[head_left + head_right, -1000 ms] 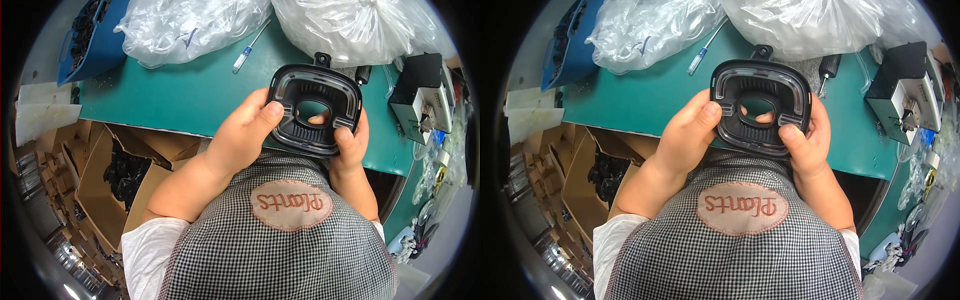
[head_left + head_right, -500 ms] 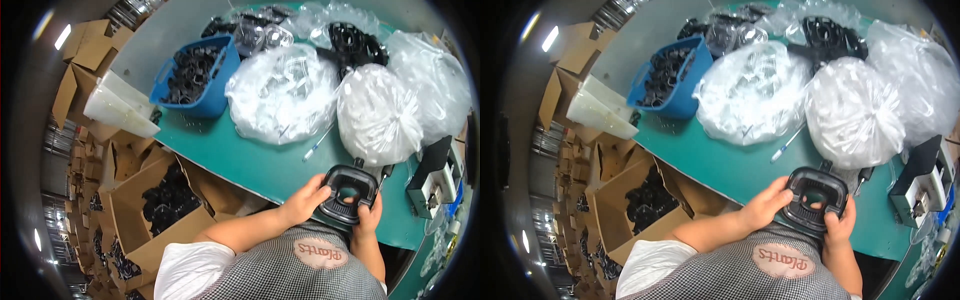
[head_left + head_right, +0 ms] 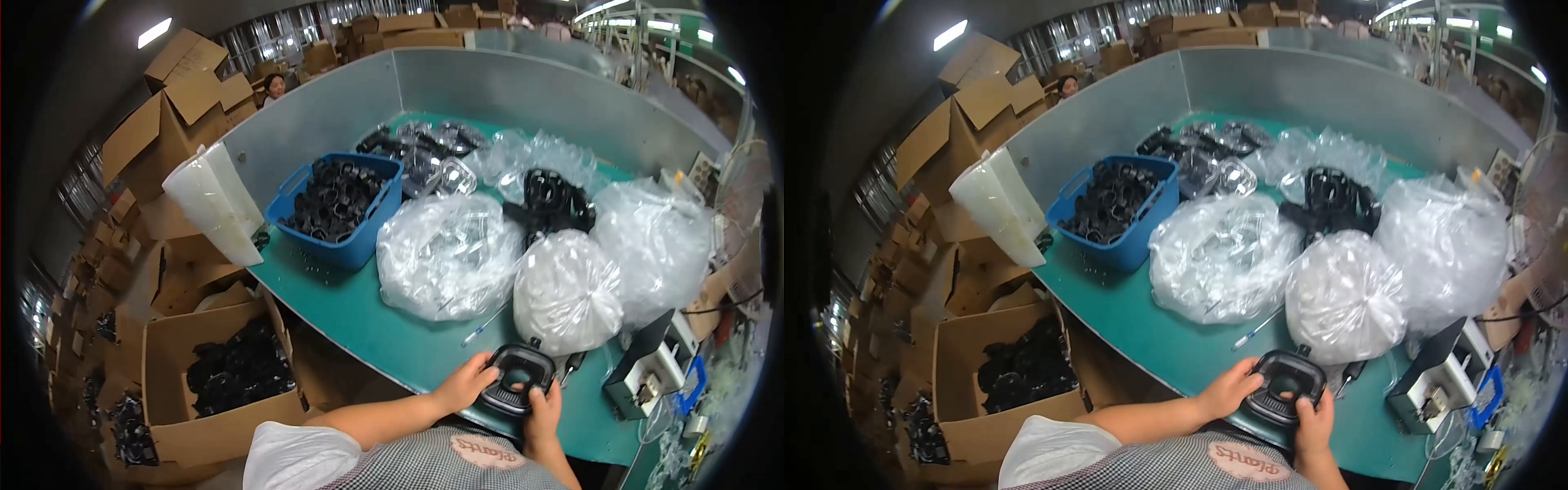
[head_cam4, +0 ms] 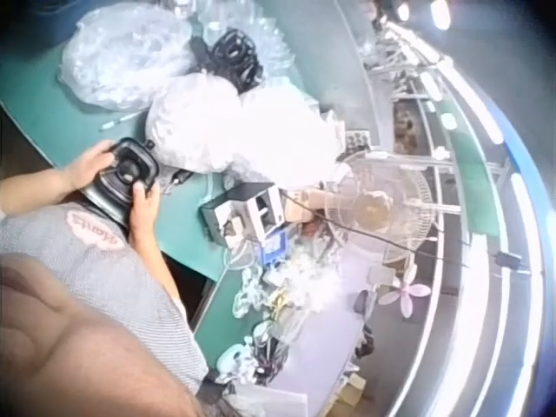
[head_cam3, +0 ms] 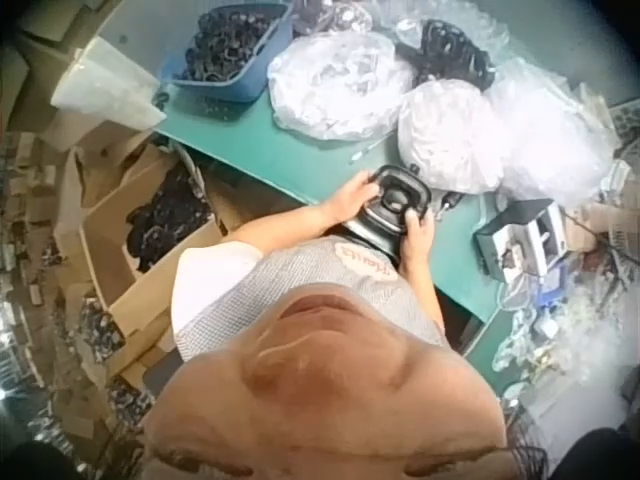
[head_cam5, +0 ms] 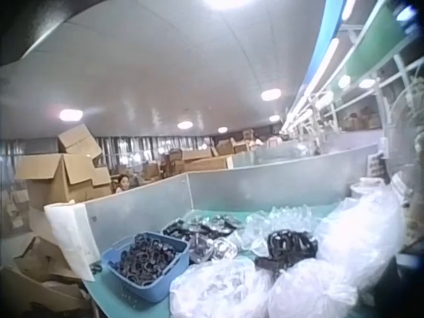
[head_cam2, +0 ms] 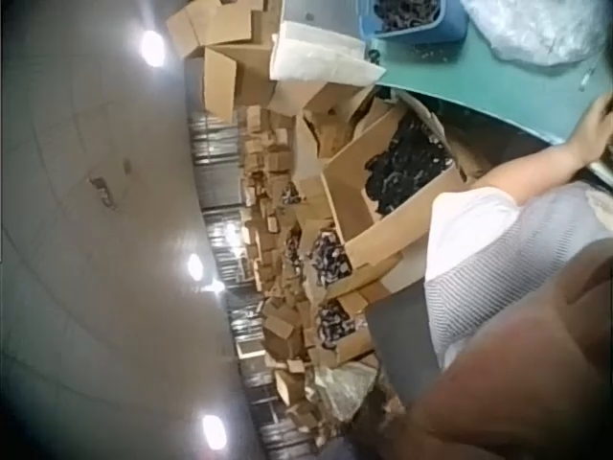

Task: The person assembles a light housing by taking clear plastic lens pieces from bags and pressing them into the slots of a black plastic frame by hand.

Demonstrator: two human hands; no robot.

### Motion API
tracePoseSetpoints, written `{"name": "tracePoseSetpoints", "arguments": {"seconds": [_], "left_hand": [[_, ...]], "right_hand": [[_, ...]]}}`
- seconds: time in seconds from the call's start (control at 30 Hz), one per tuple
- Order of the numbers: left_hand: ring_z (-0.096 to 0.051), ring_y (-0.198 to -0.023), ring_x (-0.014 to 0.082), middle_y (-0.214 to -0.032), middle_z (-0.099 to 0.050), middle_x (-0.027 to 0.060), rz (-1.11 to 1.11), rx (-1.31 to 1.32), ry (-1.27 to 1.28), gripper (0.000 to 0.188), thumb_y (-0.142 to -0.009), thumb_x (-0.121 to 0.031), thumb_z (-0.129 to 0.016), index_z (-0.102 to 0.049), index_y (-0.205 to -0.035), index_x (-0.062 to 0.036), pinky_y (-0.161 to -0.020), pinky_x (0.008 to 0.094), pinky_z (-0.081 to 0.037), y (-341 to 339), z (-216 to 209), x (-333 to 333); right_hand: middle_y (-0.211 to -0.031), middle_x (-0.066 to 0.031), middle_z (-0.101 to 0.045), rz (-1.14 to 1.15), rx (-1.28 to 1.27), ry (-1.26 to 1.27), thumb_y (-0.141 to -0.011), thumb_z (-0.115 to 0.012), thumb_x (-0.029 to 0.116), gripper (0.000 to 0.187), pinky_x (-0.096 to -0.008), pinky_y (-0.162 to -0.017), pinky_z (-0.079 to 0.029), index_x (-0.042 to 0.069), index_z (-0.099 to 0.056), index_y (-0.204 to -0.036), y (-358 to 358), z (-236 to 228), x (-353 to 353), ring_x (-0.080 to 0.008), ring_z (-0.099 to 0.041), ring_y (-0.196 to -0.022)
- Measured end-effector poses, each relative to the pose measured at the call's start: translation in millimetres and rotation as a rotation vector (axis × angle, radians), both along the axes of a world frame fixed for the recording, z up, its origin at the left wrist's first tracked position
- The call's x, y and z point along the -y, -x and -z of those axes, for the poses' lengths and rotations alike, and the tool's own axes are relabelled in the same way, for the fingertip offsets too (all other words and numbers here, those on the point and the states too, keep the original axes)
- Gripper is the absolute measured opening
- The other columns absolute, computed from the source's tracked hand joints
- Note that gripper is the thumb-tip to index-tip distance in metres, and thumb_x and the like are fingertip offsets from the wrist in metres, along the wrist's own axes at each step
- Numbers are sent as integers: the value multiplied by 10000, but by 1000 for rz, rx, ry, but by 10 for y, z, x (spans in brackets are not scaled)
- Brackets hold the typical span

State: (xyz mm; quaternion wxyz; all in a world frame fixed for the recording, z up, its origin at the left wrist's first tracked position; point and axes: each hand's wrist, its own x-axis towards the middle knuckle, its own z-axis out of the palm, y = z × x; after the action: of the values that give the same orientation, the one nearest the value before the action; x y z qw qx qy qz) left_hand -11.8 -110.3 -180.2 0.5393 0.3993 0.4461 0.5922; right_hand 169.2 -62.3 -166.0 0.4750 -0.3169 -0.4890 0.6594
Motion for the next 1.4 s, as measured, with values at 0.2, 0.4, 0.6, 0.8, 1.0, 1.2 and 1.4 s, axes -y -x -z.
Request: {"name": "tracePoseSetpoints", "arguments": {"seconds": [0.2,0.4,0.6,0.8,1.0,1.2,1.4], "left_hand": [[-541,-957,96,-1055,-586,65,3,-37,12,329,-998,-185,-507,-472,-1244,31,-840,257,-457,-7,-9,43],[-543,-942,86,-1049,-587,55,6,60,-40,318,-997,-186,-514,-478,-1231,26,-835,244,-457,-24,108,-12],[-560,-953,86,-1074,-589,58,96,149,-74,297,-998,-167,-513,-471,-1223,22,-837,234,-468,16,134,-28],[-571,-959,95,-1080,-596,67,102,167,-144,329,-994,-173,-524,-462,-1244,30,-844,240,-473,13,187,-58],[-576,-940,93,-1059,-610,69,112,172,-169,355,-983,-197,-549,-470,-1239,36,-823,242,-480,9,257,-104],[-578,-983,96,-1095,-603,70,158,189,-132,334,-985,-157,-538,-455,-1250,29,-855,241,-482,2,262,-118],[-593,-973,114,-1088,-613,93,121,220,-145,391,-961,-196,-587,-464,-1240,49,-843,248,-487,17,293,-86]], "right_hand": [[-1060,-129,-650,-14,13,11,-845,-617,179,423,-327,-837,-531,-34,-510,-1194,-35,18,20,-205,-653,-898],[-1035,-122,-654,-28,-56,-19,-852,-600,139,354,-328,-861,-512,-23,-528,-1159,30,-106,36,-194,-635,-918],[-1040,-125,-651,-4,-41,-22,-851,-597,140,359,-330,-852,-518,-23,-524,-1162,3,-25,56,-199,-638,-915],[-1063,-133,-642,13,-62,-35,-851,-578,125,365,-337,-848,-531,-24,-520,-1179,15,-8,84,-207,-641,-920],[-1027,-112,-635,52,-23,-91,-831,-568,174,423,-328,-772,-553,-18,-518,-1205,50,-40,112,-199,-635,-856],[-987,-121,-637,95,21,-81,-860,-548,175,368,-333,-764,-553,-10,-528,-1178,8,44,105,-201,-631,-853],[-1097,-121,-629,45,35,-97,-847,-596,151,397,-332,-903,-489,-33,-535,-1194,-20,82,49,-207,-615,-985]]}}
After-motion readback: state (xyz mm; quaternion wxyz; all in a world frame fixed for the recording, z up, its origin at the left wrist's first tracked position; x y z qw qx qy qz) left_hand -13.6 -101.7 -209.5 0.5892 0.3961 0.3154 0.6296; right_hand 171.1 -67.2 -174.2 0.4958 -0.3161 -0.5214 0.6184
